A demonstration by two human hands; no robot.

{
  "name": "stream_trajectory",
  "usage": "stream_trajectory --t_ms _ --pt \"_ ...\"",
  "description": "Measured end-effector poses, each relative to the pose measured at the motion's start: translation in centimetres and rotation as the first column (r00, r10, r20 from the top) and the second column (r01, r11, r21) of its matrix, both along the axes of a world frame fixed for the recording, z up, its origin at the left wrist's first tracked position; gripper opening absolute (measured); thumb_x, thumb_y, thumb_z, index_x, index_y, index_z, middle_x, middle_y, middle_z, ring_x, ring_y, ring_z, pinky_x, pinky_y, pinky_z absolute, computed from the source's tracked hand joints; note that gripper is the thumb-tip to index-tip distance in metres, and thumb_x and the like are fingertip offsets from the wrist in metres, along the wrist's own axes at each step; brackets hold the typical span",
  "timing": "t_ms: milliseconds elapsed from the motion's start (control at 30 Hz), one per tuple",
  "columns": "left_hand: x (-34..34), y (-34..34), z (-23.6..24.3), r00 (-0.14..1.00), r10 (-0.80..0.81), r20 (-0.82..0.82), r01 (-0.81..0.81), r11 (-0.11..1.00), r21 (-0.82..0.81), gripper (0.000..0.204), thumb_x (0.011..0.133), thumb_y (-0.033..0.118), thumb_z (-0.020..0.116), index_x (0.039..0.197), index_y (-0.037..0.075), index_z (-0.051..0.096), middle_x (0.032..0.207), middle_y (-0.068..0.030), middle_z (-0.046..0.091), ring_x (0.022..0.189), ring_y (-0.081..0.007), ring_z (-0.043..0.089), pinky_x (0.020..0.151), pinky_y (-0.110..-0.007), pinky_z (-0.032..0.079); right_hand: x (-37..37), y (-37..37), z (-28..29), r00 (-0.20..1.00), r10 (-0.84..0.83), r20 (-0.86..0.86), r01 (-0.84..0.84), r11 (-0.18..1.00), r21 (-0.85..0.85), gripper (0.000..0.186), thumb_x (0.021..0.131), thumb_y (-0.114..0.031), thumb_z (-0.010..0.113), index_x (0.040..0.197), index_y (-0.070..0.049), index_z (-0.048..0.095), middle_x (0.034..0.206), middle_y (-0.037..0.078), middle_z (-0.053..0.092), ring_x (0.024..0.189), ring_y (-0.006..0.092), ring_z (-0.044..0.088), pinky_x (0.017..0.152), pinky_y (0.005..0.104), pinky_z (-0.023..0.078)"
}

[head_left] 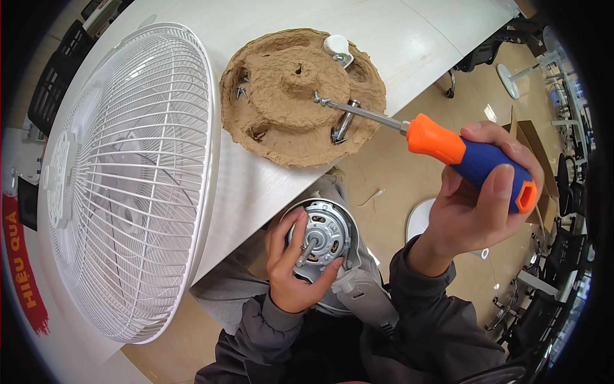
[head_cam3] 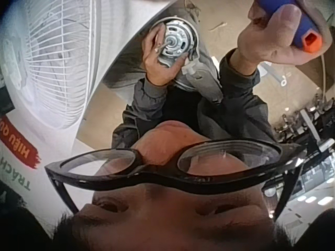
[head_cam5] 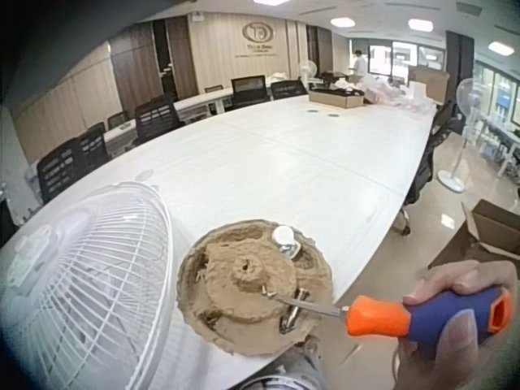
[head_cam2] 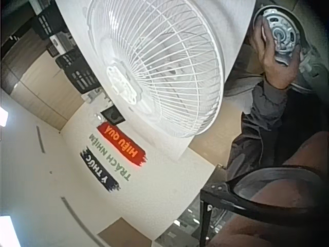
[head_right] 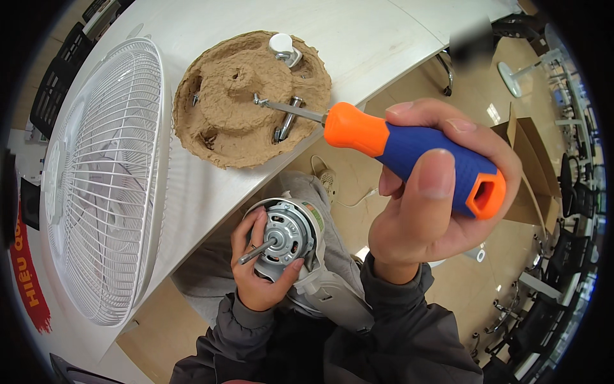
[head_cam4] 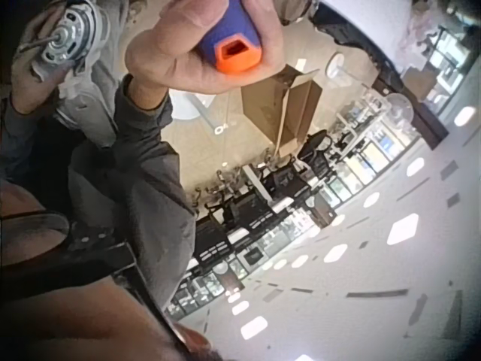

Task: Using a screwdriver to remove screws from the motor housing of a desk fan.

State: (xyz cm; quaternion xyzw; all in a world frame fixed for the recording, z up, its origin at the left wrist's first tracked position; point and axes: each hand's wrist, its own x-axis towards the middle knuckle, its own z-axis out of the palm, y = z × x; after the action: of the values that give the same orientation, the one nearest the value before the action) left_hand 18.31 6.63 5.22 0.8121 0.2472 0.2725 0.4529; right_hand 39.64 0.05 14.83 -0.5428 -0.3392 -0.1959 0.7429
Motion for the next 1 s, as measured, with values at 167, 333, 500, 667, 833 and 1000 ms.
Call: stream_trajectory --t_ms 167,333,500,667,833,1000 --pt "-0.1 0.1 -0.1 1.000 0.000 0.003 0.000 1.000 0.001 0.080 0.071 0.015 0.089 0.141 -0.008 0.058 0.142 -0.0239 0.057 0.129 -0.0409 0.053 0.111 -0.048 0.041 1.3 -0.7 1.1 0.950 0.263 0.168 -0.239 0.960 -0.148 0.032 0.094 -0.024 0.065 0.115 -0.003 0.054 0.103 0.030 0.066 0.073 0.0222 0.060 0.053 0.0252 0.046" --pt "0.0 0.0 0.2 1.000 -0.006 0.010 0.006 1.000 0.013 0.081 0.070 0.015 0.089 0.141 -0.007 0.059 0.142 -0.0236 0.057 0.130 -0.0409 0.053 0.111 -0.048 0.041 4.6 -2.8 2.9 0.781 0.602 0.170 -0.511 0.771 -0.380 0.025 0.078 -0.017 0.064 0.099 -0.009 0.053 0.105 0.025 0.065 0.088 0.0253 0.059 0.076 0.0383 0.047" --pt "-0.2 -0.1 -0.3 1.000 0.005 0.015 -0.004 1.000 -0.003 0.081 0.070 0.014 0.090 0.141 -0.007 0.059 0.142 -0.0231 0.057 0.129 -0.0408 0.053 0.111 -0.048 0.041 5.5 -2.5 3.9 0.724 0.680 0.115 -0.532 0.657 -0.534 0.015 0.068 -0.014 0.056 0.083 -0.013 0.053 0.101 0.019 0.067 0.087 0.0241 0.055 0.080 0.0377 0.042" --pt "-0.1 -0.2 -0.3 1.000 -0.001 0.015 0.001 1.000 0.001 0.081 0.070 0.014 0.090 0.142 -0.007 0.059 0.142 -0.0227 0.057 0.129 -0.0407 0.053 0.111 -0.048 0.041 5.4 -3.3 3.3 0.773 0.619 0.142 -0.507 0.736 -0.449 0.018 0.068 -0.015 0.057 0.085 -0.013 0.053 0.101 0.019 0.067 0.086 0.0255 0.052 0.081 0.0397 0.041" --pt "0.0 0.0 -0.3 1.000 0.000 0.024 0.001 1.000 -0.014 0.081 0.070 0.014 0.090 0.141 -0.007 0.059 0.142 -0.0227 0.057 0.129 -0.0406 0.053 0.111 -0.047 0.041 5.7 -3.4 2.6 0.772 0.617 0.152 -0.541 0.764 -0.351 0.021 0.069 -0.014 0.057 0.089 -0.014 0.053 0.109 0.021 0.065 0.093 0.0270 0.050 0.087 0.0416 0.039" --pt "0.0 0.0 -0.2 1.000 0.001 0.016 -0.001 1.000 -0.009 0.081 0.070 0.015 0.090 0.141 -0.007 0.059 0.142 -0.0226 0.057 0.130 -0.0405 0.053 0.111 -0.048 0.041 5.7 -3.4 2.4 0.742 0.656 0.135 -0.580 0.730 -0.362 0.022 0.070 -0.015 0.058 0.091 -0.014 0.052 0.111 0.020 0.064 0.095 0.0271 0.049 0.089 0.0421 0.038"
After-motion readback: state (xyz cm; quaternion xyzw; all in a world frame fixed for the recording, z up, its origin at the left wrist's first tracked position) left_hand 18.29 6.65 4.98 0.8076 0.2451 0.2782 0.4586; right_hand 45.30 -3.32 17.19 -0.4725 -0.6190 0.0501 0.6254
